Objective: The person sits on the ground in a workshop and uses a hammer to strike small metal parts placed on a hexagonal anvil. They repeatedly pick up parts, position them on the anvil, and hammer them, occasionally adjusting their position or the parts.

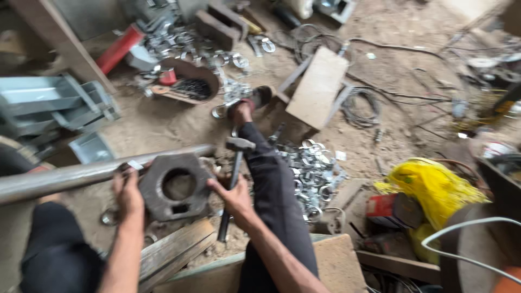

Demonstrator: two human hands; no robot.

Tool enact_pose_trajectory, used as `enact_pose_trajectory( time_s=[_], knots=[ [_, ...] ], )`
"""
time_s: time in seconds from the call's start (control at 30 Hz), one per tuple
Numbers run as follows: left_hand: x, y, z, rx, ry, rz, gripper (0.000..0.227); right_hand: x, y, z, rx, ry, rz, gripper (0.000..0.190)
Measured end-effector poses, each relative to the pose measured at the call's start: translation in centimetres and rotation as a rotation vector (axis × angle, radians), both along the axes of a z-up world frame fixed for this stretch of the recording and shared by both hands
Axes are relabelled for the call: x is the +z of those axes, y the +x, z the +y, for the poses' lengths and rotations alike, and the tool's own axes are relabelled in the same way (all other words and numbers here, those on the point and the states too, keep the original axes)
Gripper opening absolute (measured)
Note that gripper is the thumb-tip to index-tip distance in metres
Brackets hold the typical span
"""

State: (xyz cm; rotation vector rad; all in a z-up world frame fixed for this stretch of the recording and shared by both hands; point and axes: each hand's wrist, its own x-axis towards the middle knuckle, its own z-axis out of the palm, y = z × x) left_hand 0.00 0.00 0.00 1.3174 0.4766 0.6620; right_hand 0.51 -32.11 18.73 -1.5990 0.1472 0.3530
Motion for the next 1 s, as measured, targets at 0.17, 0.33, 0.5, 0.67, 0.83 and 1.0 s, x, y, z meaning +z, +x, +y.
enact_pose_trajectory(
  time_s=[0.17, 0.33, 0.5, 0.67, 0.83, 1.0],
  knots=[
    [2.1, -1.2, -3.3, 0.112, 0.133, 0.270, 0.035, -0.5, 0.1, -0.5, 0.067, -0.110, 0.080, 0.062],
    [7.4, -2.3, -7.2, 0.186, 0.024, 0.262, 0.047, 1.2, 1.2, -1.1, 0.210, -0.108, -0.174, 0.052],
    [14.0, -3.8, -10.9, 0.315, -0.393, 0.229, 0.073, 0.9, 3.8, 0.5, 0.285, -0.027, -0.145, 0.036],
    [17.2, -5.0, -14.5, 0.515, -0.375, 0.361, 0.081, 0.4, 6.9, 1.8, 0.366, 0.039, -0.054, 0.032],
    [17.6, -5.4, -13.8, 0.475, -0.125, 0.411, 0.064, -0.3, 7.2, 1.7, 0.331, 0.084, -0.037, 0.032],
    [20.8, -8.4, -13.6, 0.235, 0.275, 0.150, 0.031, -1.4, 6.6, 1.6, 0.239, 0.131, -0.019, 0.037]
  ],
)
